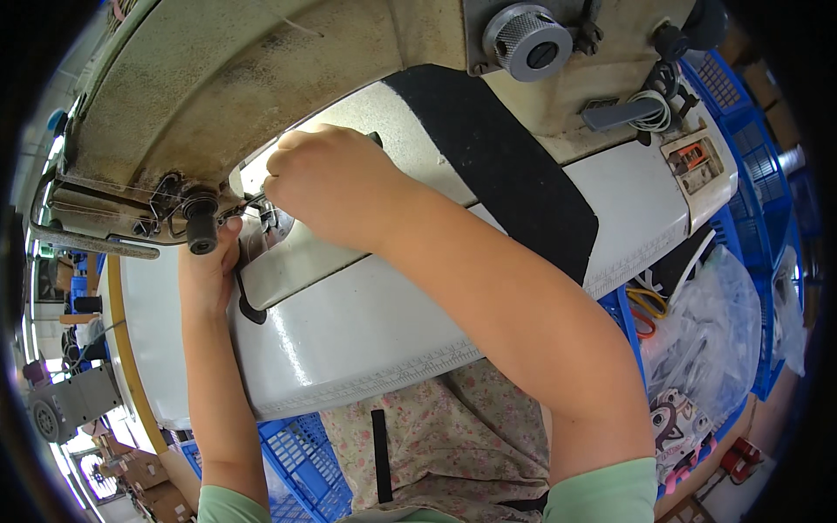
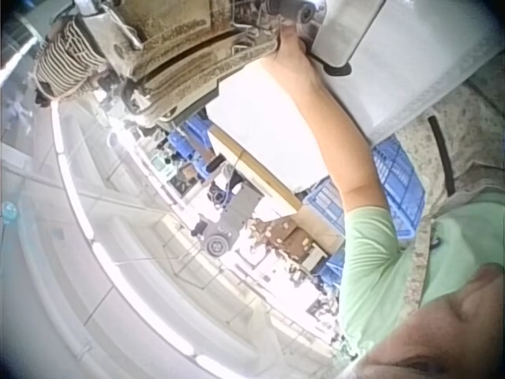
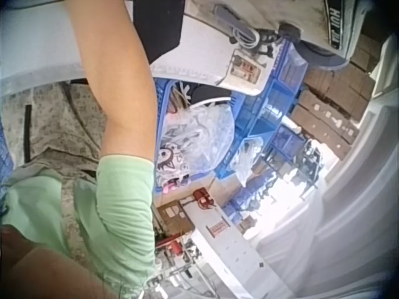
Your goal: Threading a large industrial sewing machine and preparing it for use.
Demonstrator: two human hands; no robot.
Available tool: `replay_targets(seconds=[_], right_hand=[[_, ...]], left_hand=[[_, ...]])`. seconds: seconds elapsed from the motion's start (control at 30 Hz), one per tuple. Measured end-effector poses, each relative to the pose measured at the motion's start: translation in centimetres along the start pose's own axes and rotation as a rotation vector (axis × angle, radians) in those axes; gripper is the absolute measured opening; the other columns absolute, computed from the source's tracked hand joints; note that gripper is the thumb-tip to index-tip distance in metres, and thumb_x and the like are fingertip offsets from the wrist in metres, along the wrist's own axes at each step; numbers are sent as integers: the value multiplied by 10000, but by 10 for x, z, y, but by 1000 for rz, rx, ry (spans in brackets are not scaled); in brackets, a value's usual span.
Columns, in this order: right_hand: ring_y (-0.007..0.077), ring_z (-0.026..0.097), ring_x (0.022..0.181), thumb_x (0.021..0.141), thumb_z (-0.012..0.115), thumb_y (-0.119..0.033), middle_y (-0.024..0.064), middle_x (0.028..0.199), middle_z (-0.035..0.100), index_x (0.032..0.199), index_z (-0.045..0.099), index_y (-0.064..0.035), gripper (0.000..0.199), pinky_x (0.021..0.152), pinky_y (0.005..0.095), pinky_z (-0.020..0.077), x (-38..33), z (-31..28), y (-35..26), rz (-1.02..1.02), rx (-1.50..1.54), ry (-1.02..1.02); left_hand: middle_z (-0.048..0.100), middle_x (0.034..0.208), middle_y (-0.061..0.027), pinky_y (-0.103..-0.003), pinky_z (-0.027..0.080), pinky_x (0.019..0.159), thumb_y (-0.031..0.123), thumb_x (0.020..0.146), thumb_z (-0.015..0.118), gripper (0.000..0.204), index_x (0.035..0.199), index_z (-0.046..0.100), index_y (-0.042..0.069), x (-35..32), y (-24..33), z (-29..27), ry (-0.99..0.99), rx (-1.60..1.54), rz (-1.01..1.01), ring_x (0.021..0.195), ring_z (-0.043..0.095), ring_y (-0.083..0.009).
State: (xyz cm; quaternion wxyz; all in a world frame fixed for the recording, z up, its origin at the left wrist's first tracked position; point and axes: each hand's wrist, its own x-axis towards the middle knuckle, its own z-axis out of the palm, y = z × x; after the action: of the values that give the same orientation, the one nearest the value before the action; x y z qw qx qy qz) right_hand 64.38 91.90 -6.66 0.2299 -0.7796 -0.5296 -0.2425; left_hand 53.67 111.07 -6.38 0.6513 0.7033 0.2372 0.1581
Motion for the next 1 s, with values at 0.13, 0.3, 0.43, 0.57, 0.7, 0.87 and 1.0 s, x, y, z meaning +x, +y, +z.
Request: replay_targets(seconds=[0.13,0.3,0.43,0.57,0.7,0.87,1.0], right_hand=[[138,583,798,678,610,-106,-24,680,581,645,632,-132,47,759,287,469,1,7,1,-76,-37,100],[137,581,804,665,607,-111,-25,685,582,645,633,-134,41,785,294,460,0,11,1,-69,-16,190],[148,582,806,659,600,-106,-19,702,588,643,633,-124,42,785,302,467,1,10,0,-35,19,199],[157,582,806,660,595,-108,-4,720,599,638,628,-110,39,775,298,469,2,9,-4,-54,8,214],[164,586,806,663,593,-116,5,728,604,637,623,-109,41,779,298,464,0,8,1,-105,10,291],[167,608,742,685,599,-142,9,694,588,700,612,-94,52,611,274,493,4,10,-2,-62,31,214],[180,625,677,698,601,-140,24,682,585,724,608,-83,63,537,276,492,2,13,0,-64,64,140]], left_hand=[[390,573,53,-228,186,423,108,746,717,223,732,496,87,2,-2,-1,17,30,-12,449,275,-48],[387,573,54,-226,190,426,101,748,714,215,749,500,81,-1,2,6,22,10,18,451,279,-47],[390,584,53,-226,196,428,88,753,706,205,772,502,79,-3,6,10,6,-7,30,457,282,-50],[392,593,53,-227,198,427,74,757,696,195,778,502,79,-2,2,3,-28,5,17,459,281,-50],[390,594,55,-226,198,428,61,763,684,185,777,501,79,-3,9,10,-40,1,26,460,277,-49],[388,593,55,-226,198,427,62,764,685,190,784,497,79,0,1,5,7,-22,20,461,277,-49],[390,592,54,-226,198,427,67,762,692,200,808,497,76,0,0,6,19,-10,17,464,280,-49]])
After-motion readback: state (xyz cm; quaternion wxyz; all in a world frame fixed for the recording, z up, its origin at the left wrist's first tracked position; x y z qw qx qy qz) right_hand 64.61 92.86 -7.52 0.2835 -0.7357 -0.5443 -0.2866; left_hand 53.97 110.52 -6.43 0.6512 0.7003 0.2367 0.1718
